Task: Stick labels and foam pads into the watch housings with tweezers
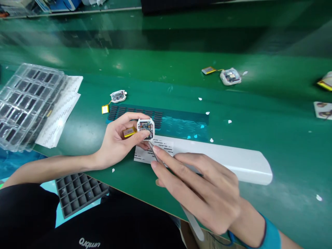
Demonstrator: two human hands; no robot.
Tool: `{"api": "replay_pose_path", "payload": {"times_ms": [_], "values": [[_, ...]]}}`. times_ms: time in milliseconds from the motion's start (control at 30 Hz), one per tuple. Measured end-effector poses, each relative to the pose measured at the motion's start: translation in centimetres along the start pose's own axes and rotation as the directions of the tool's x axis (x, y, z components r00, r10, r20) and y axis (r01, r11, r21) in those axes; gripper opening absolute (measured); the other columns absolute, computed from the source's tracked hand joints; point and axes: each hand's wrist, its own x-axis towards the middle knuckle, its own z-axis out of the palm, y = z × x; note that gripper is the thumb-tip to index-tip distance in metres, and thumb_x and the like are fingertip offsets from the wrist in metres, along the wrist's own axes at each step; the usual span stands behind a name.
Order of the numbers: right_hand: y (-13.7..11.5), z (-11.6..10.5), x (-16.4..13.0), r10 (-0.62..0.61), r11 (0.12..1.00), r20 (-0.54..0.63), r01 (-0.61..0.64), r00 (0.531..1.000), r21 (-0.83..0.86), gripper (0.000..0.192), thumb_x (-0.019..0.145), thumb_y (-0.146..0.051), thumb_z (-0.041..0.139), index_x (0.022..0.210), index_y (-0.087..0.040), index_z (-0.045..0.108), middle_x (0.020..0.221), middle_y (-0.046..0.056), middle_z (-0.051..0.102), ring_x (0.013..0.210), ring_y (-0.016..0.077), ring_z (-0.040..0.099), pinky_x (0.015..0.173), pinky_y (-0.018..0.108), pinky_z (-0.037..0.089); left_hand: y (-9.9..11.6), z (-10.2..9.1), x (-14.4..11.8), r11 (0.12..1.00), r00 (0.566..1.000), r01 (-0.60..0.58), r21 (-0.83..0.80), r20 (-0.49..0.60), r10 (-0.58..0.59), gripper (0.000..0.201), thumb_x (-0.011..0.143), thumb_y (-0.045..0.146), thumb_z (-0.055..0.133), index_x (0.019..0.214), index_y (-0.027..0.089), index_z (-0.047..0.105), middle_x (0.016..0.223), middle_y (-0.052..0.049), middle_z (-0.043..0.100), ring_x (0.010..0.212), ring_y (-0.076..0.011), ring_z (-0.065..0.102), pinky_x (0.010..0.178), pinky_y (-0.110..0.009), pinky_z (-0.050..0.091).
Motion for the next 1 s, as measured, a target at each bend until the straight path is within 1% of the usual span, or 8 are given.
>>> {"api": "replay_pose_path", "payload": {"times_ms": [133,267,433,533,633,700,833,1000], "values": [[0.4,0.1,-0.2,-0.060,0.998,-0.046,0.059,0.997,-0.020,0.075,0.097,0.001,0.063,0.163,-0.028,0.045,0.135,0.004,0.073,0.101,0.0265,0.075,0.080,0.038,0.065,-0.1,0.1,-0.1,1.000,1.000,0.000,-0.002,0.019,0.000,0.030,0.089,0.028,0.080,0.112,0.019,0.062,0.086,0.001,0.075,0.066,-0.0160,0.077,0.066,-0.026,0.067],[0.6,0.1,-0.2,-0.001,0.997,-0.001,0.001,1.000,0.074,0.070,0.103,-0.001,0.053,0.165,-0.029,0.041,0.135,0.003,0.074,0.101,0.0230,0.073,0.079,0.036,0.065,0.1,0.2,-0.2,0.999,1.000,0.001,-0.035,0.026,0.000,0.031,0.088,0.028,0.082,0.109,0.019,0.062,0.086,0.001,0.075,0.067,-0.0158,0.077,0.066,-0.026,0.067],[0.4,-0.2,-0.3,0.053,0.987,0.010,-0.054,0.999,0.154,0.064,0.102,-0.002,0.056,0.159,-0.029,0.050,0.139,0.004,0.072,0.100,0.0209,0.073,0.072,0.034,0.066,0.4,0.2,-0.4,0.999,0.998,0.016,-0.031,0.053,-0.015,0.034,0.086,0.032,0.085,0.107,0.018,0.062,0.080,0.001,0.073,0.065,-0.0167,0.077,0.064,-0.025,0.068],[0.6,0.1,-0.4,0.051,0.984,-0.015,-0.048,0.999,0.174,0.061,0.102,-0.001,0.055,0.157,-0.029,0.053,0.139,0.004,0.072,0.096,0.0213,0.074,0.066,0.034,0.065,0.5,0.2,-0.6,1.000,0.998,0.004,-0.019,0.061,-0.002,0.028,0.089,0.026,0.082,0.108,0.017,0.063,0.080,0.001,0.072,0.066,-0.0158,0.077,0.064,-0.024,0.068],[1.0,0.4,-0.3,0.010,0.986,-0.046,-0.002,0.999,0.169,0.062,0.100,-0.001,0.055,0.156,-0.028,0.055,0.135,0.004,0.074,0.088,0.0222,0.075,0.060,0.034,0.064,0.6,0.0,-0.6,0.998,0.996,0.053,-0.019,0.068,-0.051,0.022,0.093,0.026,0.075,0.110,0.017,0.064,0.082,0.000,0.072,0.066,-0.0159,0.077,0.065,-0.025,0.068],[1.1,0.5,-0.2,0.008,0.984,-0.049,0.001,0.999,0.178,0.064,0.100,-0.002,0.054,0.157,-0.031,0.054,0.134,0.003,0.074,0.086,0.0225,0.076,0.062,0.035,0.066,0.8,-0.2,-0.5,0.995,0.993,0.095,-0.039,0.077,-0.092,0.022,0.094,0.028,0.073,0.111,0.017,0.065,0.082,0.000,0.072,0.068,-0.0167,0.078,0.067,-0.026,0.069],[0.7,0.4,-0.2,0.084,0.981,0.003,-0.083,0.996,0.173,0.073,0.099,-0.001,0.055,0.160,-0.040,0.047,0.139,0.000,0.071,0.089,0.0225,0.077,0.071,0.036,0.069,1.0,-0.4,-0.4,0.988,0.987,0.127,-0.089,0.106,-0.117,0.021,0.096,0.027,0.071,0.113,0.017,0.067,0.085,-0.001,0.073,0.070,-0.0166,0.078,0.070,-0.026,0.069],[0.5,0.9,-0.3,0.036,0.976,-0.015,-0.032,0.999,0.216,0.071,0.101,0.001,0.052,0.161,-0.035,0.046,0.141,0.003,0.070,0.097,0.0227,0.077,0.079,0.038,0.069,0.7,-0.5,-0.5,0.976,0.975,0.171,-0.133,0.167,-0.148,0.017,0.098,0.027,0.066,0.112,0.018,0.069,0.086,-0.001,0.072,0.072,-0.0171,0.078,0.070,-0.028,0.069]]}}
